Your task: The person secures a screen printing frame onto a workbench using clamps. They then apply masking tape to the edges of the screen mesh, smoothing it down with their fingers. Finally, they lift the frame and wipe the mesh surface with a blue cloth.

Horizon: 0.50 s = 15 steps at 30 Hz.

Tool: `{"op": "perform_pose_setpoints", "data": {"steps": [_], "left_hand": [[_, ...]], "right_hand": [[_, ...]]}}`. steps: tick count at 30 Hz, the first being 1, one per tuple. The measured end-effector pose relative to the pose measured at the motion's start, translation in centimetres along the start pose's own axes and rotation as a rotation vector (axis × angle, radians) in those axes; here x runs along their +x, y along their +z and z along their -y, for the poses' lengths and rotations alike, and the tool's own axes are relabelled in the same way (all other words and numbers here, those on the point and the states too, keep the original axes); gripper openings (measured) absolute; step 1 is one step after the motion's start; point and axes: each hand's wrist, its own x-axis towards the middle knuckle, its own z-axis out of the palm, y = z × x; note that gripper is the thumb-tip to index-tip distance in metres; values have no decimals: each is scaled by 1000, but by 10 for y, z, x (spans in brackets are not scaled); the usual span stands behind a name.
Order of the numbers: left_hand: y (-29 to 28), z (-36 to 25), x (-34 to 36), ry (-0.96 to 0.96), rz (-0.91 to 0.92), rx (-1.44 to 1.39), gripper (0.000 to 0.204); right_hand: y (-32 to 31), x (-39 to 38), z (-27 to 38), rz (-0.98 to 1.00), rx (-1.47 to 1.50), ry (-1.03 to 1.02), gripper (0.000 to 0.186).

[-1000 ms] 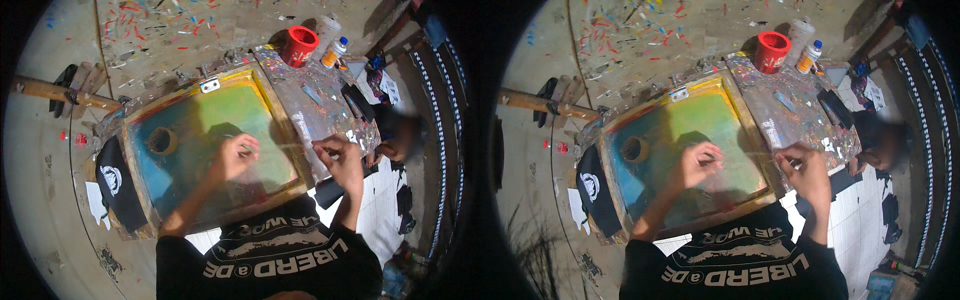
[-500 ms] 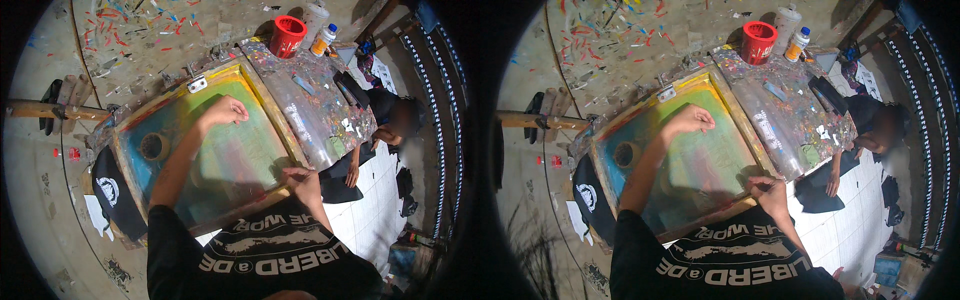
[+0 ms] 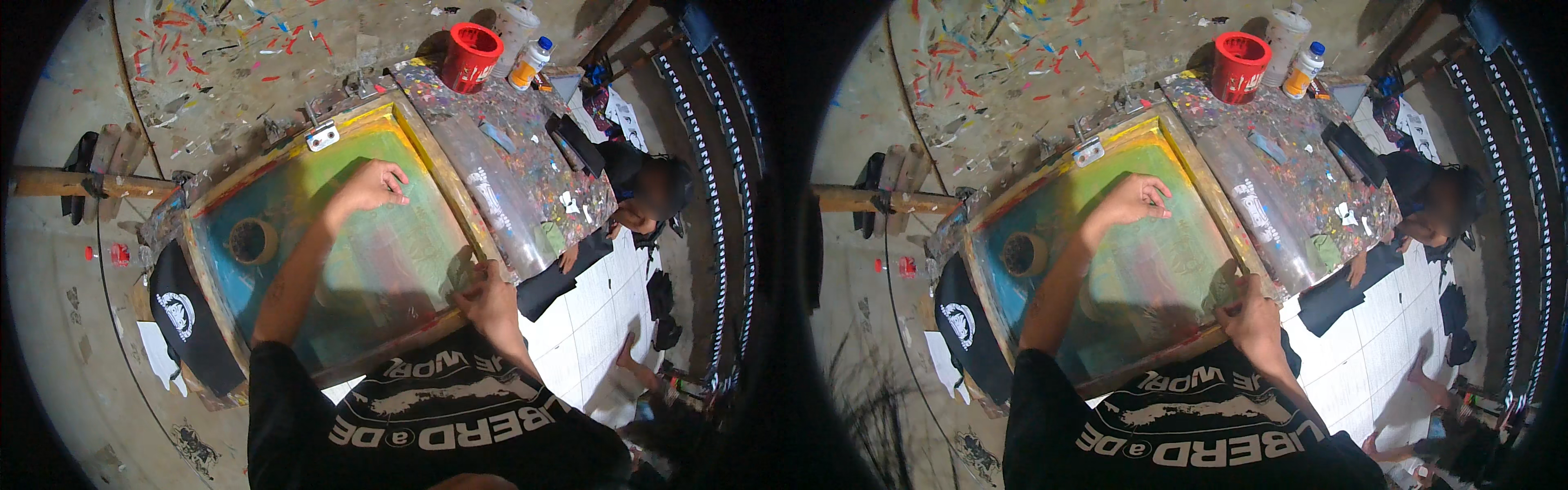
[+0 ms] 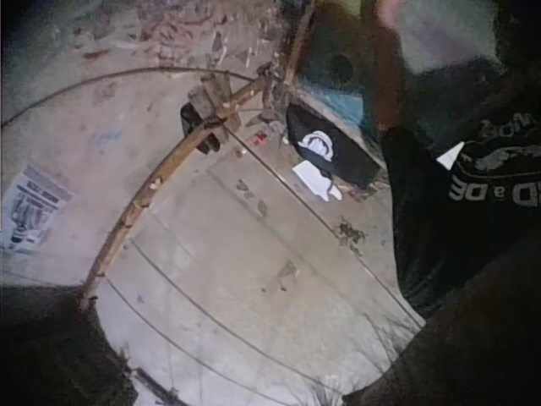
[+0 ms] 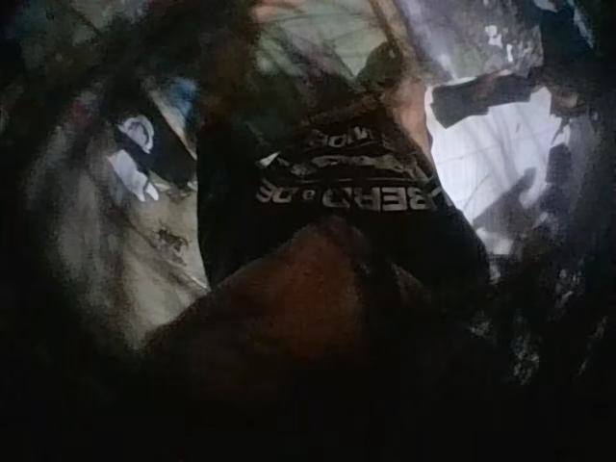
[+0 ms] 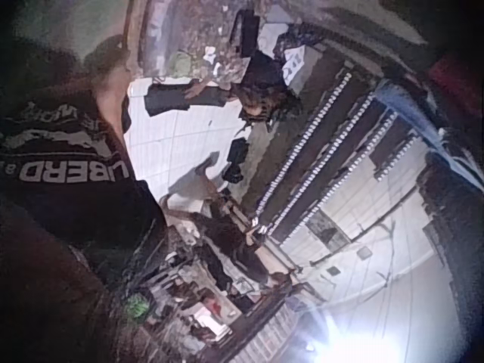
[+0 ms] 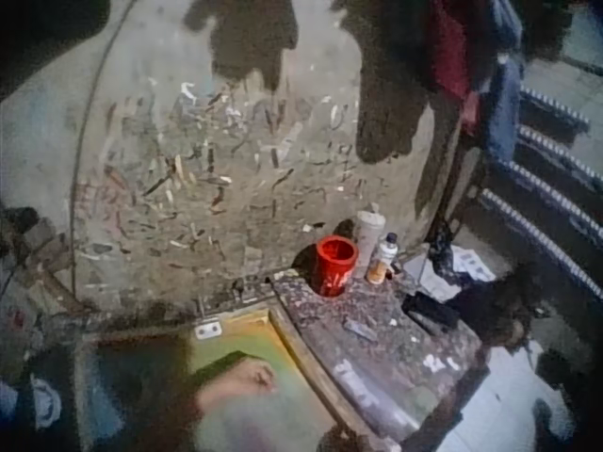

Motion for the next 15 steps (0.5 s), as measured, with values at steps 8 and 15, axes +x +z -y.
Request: {"op": "perform_pose_setpoints", "data": {"steps": [8, 15], "left_hand": [[20, -13, -19, 76, -271, 264, 48], [44, -28, -15, 147, -563, 564, 63]], "right_hand": [[21, 1, -7, -10, -262, -21, 67], [13, 9, 2, 71, -542, 3, 80]]}}
